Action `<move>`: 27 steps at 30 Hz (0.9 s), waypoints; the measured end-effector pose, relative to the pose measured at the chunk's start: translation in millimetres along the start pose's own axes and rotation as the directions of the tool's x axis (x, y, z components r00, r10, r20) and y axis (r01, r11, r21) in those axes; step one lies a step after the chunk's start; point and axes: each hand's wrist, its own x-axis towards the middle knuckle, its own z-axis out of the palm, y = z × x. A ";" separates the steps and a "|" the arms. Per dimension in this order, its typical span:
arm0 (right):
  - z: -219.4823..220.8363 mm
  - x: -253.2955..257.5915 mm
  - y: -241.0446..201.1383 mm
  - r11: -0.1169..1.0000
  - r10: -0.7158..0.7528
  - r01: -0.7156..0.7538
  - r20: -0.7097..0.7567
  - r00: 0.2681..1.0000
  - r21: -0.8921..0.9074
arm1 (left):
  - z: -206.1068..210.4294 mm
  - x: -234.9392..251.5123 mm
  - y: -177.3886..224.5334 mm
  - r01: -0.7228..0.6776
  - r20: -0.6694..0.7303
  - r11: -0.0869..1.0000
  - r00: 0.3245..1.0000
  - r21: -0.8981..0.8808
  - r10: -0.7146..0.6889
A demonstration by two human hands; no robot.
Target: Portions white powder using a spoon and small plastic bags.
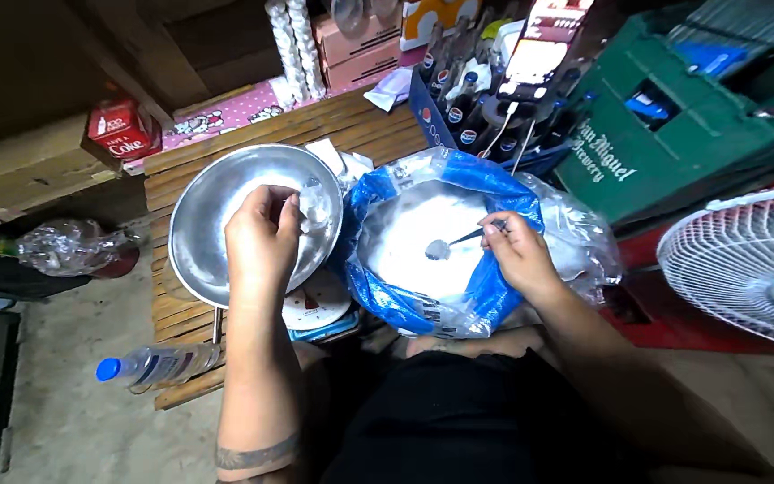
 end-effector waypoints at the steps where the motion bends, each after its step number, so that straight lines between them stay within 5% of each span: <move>1: -0.5 -1.9 1.3 0.999 -0.025 0.025 0.007 1.000 -0.046 | -2.1 -1.3 0.9 -0.002 0.008 1.000 1.000 0.010 0.002; 13: -12.5 -3.0 0.5 0.987 -0.111 0.102 -0.067 0.992 -0.127 | 3.9 -17.8 -2.9 -0.044 0.060 0.998 0.997 0.043 0.041; 27: 42.8 21.4 -7.1 0.894 -0.116 0.215 0.262 0.958 -0.392 | 13.9 -16.5 -15.7 0.009 0.058 1.000 0.998 0.021 -0.010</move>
